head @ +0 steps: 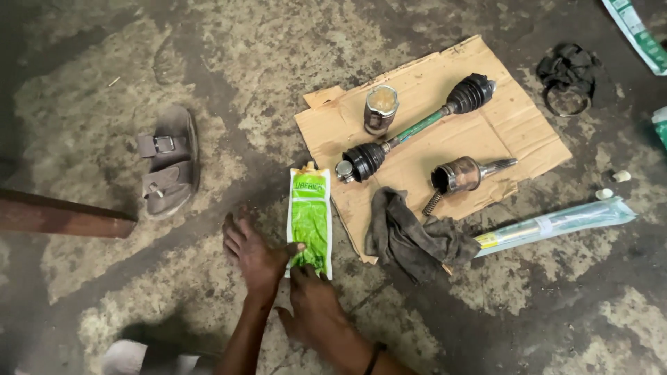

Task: Applying grease to a CV axle joint and component.

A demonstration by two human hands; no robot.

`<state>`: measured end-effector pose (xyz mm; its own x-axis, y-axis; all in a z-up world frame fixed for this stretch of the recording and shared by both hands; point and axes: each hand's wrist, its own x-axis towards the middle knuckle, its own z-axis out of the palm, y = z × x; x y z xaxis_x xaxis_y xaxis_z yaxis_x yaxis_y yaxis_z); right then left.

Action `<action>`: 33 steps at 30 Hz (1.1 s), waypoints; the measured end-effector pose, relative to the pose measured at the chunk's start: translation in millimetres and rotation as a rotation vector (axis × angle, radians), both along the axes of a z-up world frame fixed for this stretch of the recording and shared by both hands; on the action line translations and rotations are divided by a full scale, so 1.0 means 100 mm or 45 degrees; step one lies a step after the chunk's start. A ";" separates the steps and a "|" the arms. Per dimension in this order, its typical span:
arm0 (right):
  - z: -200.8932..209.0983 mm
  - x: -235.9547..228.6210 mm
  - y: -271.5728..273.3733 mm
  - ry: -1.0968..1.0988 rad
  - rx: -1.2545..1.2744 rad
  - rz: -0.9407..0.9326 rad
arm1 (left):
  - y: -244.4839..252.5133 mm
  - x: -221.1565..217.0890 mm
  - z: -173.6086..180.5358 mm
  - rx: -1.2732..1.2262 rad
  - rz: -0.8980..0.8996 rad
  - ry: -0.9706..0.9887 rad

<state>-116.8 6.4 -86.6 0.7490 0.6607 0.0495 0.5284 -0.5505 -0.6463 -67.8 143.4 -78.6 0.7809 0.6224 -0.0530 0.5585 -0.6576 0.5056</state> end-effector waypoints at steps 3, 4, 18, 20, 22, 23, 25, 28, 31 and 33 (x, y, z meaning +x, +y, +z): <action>-0.13 0.01 0.00 -0.120 0.024 -0.036 | 0.06 0.05 -0.29 0.136 -0.039 -0.170; -0.18 0.01 -0.06 -0.129 0.012 -0.050 | 0.03 0.06 -0.26 0.124 -0.053 -0.180; 0.20 0.18 -0.18 -0.109 0.038 0.027 | 0.22 0.38 -0.19 -0.009 -0.183 0.258; 0.14 0.17 -0.18 -0.155 0.028 0.064 | 0.17 0.42 -0.02 0.007 -0.211 0.308; 0.08 0.17 -0.17 -0.199 0.019 0.112 | 0.16 0.45 0.04 0.021 -0.230 0.359; 0.07 0.18 -0.19 -0.229 0.056 0.118 | 0.17 0.47 0.01 -0.035 -0.163 0.399; 0.04 0.19 -0.22 -0.250 0.087 0.124 | 0.15 0.52 -0.03 -0.096 -0.097 0.445; 0.03 0.19 -0.23 -0.140 0.175 0.081 | 0.12 0.53 0.03 0.058 -0.037 0.338; 0.04 0.27 -0.17 -0.086 0.169 0.026 | 0.16 0.57 0.08 0.048 0.015 -0.019; 0.09 0.31 -0.18 0.007 0.135 0.005 | 0.24 0.65 -0.05 0.028 0.035 -0.010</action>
